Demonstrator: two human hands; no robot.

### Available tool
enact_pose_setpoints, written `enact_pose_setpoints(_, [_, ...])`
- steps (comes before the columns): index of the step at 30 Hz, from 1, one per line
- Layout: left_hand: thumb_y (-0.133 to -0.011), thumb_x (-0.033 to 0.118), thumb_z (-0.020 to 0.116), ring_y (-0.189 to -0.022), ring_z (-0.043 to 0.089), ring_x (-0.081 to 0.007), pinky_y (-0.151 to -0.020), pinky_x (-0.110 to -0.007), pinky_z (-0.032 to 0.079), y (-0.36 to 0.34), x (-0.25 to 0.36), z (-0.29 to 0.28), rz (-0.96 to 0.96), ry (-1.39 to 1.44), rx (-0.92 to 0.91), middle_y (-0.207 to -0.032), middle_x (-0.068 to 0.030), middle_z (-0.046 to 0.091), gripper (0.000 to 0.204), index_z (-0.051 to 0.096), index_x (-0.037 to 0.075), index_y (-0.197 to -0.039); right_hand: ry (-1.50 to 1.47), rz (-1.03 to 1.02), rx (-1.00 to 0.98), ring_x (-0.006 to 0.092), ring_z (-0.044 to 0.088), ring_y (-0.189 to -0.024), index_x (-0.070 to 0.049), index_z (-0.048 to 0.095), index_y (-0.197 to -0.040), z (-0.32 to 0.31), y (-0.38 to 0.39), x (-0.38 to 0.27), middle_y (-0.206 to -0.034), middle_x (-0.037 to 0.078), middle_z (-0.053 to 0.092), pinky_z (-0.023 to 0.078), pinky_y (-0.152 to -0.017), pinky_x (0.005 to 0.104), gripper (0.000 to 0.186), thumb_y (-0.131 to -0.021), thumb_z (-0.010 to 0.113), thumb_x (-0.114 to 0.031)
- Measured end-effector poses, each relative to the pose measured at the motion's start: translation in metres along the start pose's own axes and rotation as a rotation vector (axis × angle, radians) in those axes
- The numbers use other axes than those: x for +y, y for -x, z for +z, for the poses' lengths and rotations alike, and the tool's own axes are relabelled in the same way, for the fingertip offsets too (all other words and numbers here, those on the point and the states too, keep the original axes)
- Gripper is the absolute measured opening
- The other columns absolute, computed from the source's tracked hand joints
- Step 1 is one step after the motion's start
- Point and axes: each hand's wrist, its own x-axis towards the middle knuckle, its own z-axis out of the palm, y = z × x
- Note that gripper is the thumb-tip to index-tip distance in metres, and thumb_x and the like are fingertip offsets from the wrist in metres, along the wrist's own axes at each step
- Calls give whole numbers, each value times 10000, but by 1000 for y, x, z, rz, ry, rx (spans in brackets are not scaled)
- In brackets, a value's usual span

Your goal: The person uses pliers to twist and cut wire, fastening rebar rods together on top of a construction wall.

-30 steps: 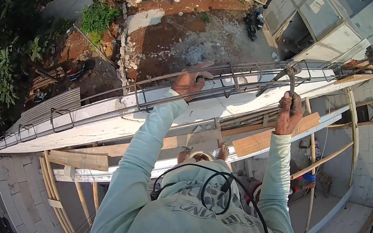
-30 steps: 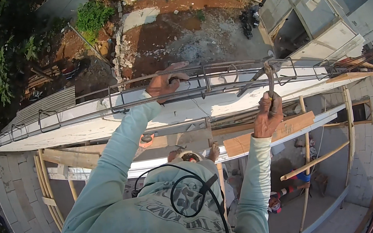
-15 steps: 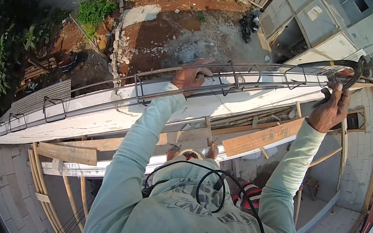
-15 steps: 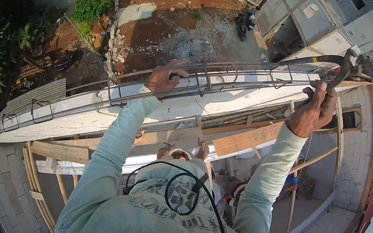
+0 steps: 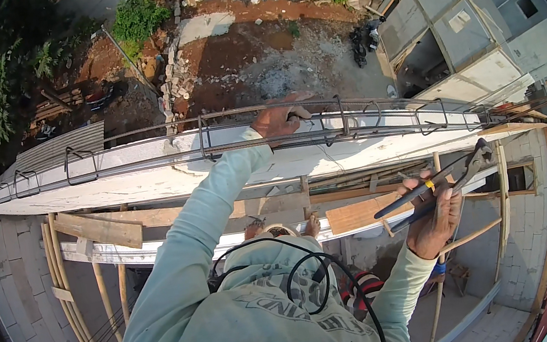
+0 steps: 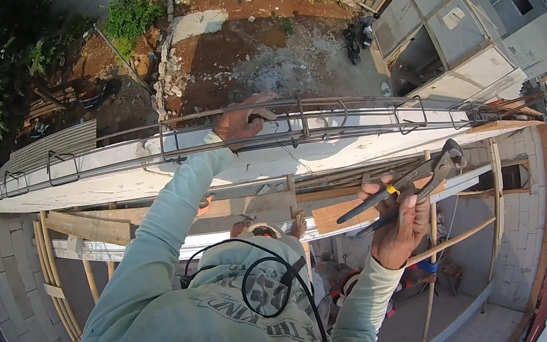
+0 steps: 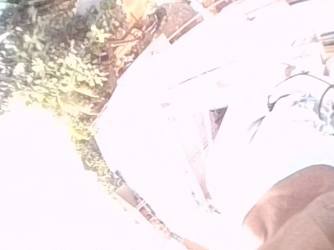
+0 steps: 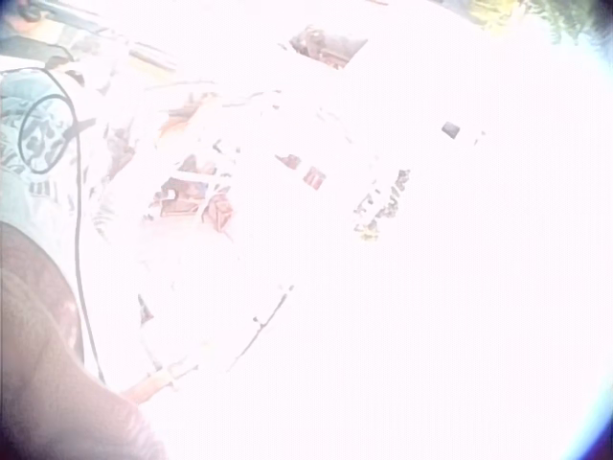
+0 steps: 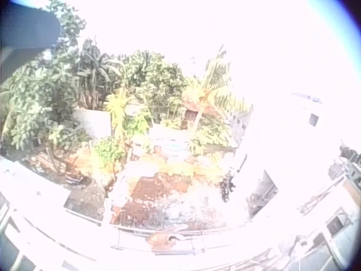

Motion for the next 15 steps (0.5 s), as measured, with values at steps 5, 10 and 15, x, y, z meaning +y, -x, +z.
enact_pose_setpoints(5, [-761,96,556,-1191,541,-283,-1029,-387,393,-4,23,-4,-263,48,-96,-1202,-94,627,604,471,139,-1357,186,588,-235,254,677,-876,34,541,-1055,-5,64,26,-1045,174,631,574,-783,369,249,-978,502,-199])
enact_pose_setpoints(10, [-749,40,540,-1274,473,-285,-1074,-398,364,-6,20,-2,-168,-57,-59,-1319,-66,563,628,463,151,-1362,155,873,-382,257,651,-978,31,502,-1094,7,70,44,-1083,186,619,550,-851,376,226,-965,492,-154])
enact_pose_setpoints(15, [-751,23,519,-1252,488,-300,-1050,-405,389,-5,29,-5,-220,-115,-33,-1181,-69,649,653,423,149,-1384,34,899,-505,331,627,-1047,-36,383,-968,21,38,75,-1130,229,564,556,-868,437,131,-888,477,8])
